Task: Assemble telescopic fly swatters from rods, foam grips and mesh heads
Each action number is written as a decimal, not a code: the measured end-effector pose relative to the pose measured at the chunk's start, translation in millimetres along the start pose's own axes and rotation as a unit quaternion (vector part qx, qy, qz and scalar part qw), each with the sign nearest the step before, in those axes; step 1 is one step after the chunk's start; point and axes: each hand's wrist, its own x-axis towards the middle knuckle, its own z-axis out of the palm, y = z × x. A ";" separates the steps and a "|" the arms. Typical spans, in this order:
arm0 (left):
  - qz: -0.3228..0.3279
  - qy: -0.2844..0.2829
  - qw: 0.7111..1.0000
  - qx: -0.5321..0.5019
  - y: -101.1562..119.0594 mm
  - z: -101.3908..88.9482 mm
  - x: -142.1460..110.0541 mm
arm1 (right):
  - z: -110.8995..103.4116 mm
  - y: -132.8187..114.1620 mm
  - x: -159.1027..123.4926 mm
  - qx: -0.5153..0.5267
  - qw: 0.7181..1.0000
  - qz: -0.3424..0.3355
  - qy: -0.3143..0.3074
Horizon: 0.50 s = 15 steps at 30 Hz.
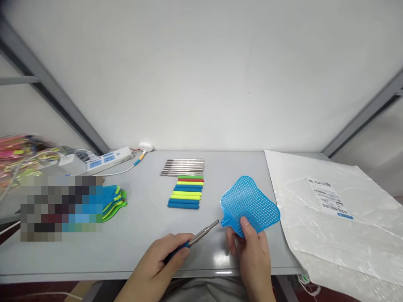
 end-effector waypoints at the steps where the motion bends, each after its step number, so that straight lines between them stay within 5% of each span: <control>1: 0.003 -0.005 1.000 0.008 -1.4 -0.2 0.4 | -0.4 -0.3 1.2 0.012 1.000 0.003 -0.002; 15: -0.004 -0.080 0.996 -0.025 0.6 -16.9 15.6 | -2.7 16.0 7.5 -0.011 0.995 -0.078 -0.063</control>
